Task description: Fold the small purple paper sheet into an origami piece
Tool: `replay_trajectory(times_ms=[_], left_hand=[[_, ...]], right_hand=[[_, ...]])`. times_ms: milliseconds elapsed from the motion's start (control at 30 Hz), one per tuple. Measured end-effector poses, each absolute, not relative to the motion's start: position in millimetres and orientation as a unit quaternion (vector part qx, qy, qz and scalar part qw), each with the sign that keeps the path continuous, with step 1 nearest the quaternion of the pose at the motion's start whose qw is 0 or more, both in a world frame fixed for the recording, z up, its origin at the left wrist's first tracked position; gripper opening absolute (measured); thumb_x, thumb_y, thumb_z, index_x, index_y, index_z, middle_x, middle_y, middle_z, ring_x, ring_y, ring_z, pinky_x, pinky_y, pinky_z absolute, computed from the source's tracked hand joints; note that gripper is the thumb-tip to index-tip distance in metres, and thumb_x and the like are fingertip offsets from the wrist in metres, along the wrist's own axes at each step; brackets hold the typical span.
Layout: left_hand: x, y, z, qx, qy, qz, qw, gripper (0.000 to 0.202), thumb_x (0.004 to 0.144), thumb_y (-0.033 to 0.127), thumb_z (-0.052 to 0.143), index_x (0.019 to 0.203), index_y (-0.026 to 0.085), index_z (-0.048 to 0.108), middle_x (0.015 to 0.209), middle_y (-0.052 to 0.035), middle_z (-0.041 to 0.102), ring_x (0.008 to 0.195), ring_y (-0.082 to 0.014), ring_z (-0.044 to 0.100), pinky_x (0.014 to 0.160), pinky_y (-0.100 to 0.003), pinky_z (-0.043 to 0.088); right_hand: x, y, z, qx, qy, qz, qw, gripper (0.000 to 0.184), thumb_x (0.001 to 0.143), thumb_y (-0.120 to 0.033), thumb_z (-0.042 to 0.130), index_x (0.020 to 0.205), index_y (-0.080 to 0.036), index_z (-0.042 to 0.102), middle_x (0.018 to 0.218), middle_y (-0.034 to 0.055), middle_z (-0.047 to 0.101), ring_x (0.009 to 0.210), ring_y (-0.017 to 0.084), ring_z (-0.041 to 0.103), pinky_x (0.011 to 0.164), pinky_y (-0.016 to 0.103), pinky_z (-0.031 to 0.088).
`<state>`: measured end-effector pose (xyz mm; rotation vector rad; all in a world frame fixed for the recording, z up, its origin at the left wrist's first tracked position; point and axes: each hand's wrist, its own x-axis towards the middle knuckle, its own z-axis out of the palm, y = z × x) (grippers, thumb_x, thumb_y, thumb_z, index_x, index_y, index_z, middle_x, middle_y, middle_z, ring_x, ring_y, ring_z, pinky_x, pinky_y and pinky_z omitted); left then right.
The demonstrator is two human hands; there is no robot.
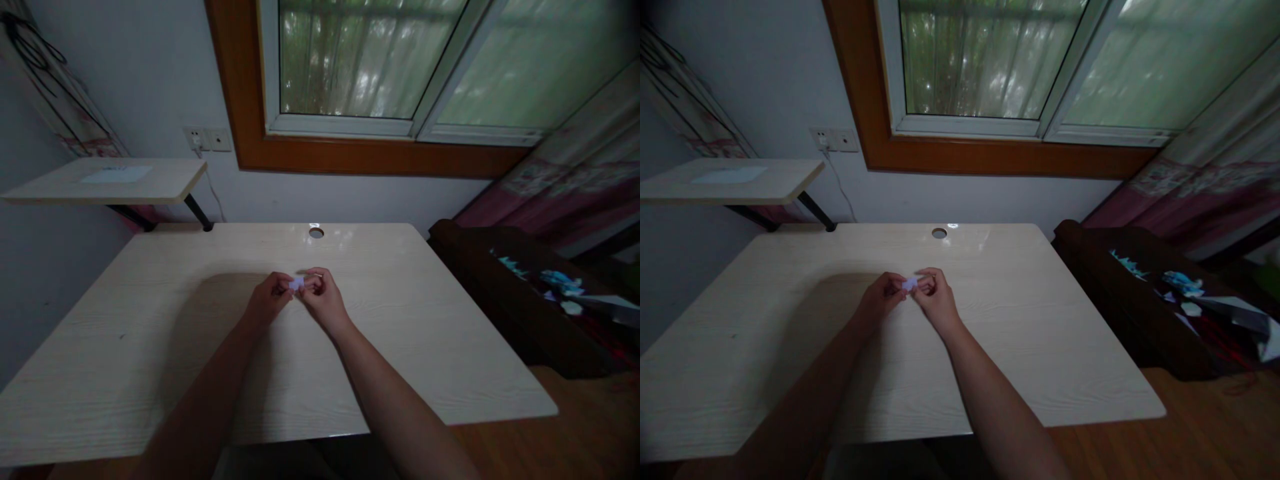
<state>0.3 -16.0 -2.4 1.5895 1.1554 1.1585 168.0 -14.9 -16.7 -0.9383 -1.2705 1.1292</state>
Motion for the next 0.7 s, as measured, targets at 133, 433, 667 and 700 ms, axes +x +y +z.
replay_trajectory(times_ms=[133,433,667,700], left_hand=[[0.6,-15.1,-5.0,0.623,0.456,0.468,0.43,0.023,0.076,0.022,0.067,0.098,0.019,0.06,0.075,0.0027,0.062,0.069,-0.0118,0.064,0.07,-0.025,0.052],[-1.1,-11.9,-10.7,0.603,0.462,0.486,0.432,0.023,0.076,0.024,0.069,0.096,0.019,0.06,0.075,0.0032,0.061,0.068,-0.0111,0.065,0.069,-0.024,0.054],[0.2,-15.6,-6.1,0.62,0.468,0.466,0.424,0.021,0.075,0.025,0.069,0.095,0.019,0.061,0.077,0.0016,0.062,0.07,-0.0125,0.066,0.07,-0.026,0.055],[-0.1,-15.9,-6.6,0.62,0.466,0.466,0.425,0.021,0.076,0.025,0.068,0.095,0.019,0.061,0.078,0.0014,0.062,0.071,-0.0126,0.066,0.071,-0.026,0.055]], right_hand=[[168.5,-13.5,-18.3,-0.395,-0.517,0.489,0.581,0.035,0.076,-0.02,0.064,0.108,-0.025,0.051,0.071,-0.0056,0.064,0.068,0.015,0.065,0.071,0.031,0.054],[169.0,-14.4,-12.0,-0.361,-0.475,0.538,0.596,0.029,0.082,-0.025,0.063,0.109,-0.025,0.05,0.077,-0.0028,0.068,0.072,0.015,0.067,0.076,0.033,0.055],[170.1,-12.9,-17.0,-0.397,-0.534,0.492,0.561,0.037,0.078,-0.031,0.071,0.111,-0.025,0.056,0.078,-0.002,0.066,0.072,0.015,0.063,0.071,0.03,0.053],[170.4,-13.0,-17.3,-0.398,-0.533,0.491,0.562,0.036,0.079,-0.031,0.071,0.111,-0.025,0.056,0.078,-0.002,0.066,0.072,0.015,0.063,0.071,0.03,0.052]])
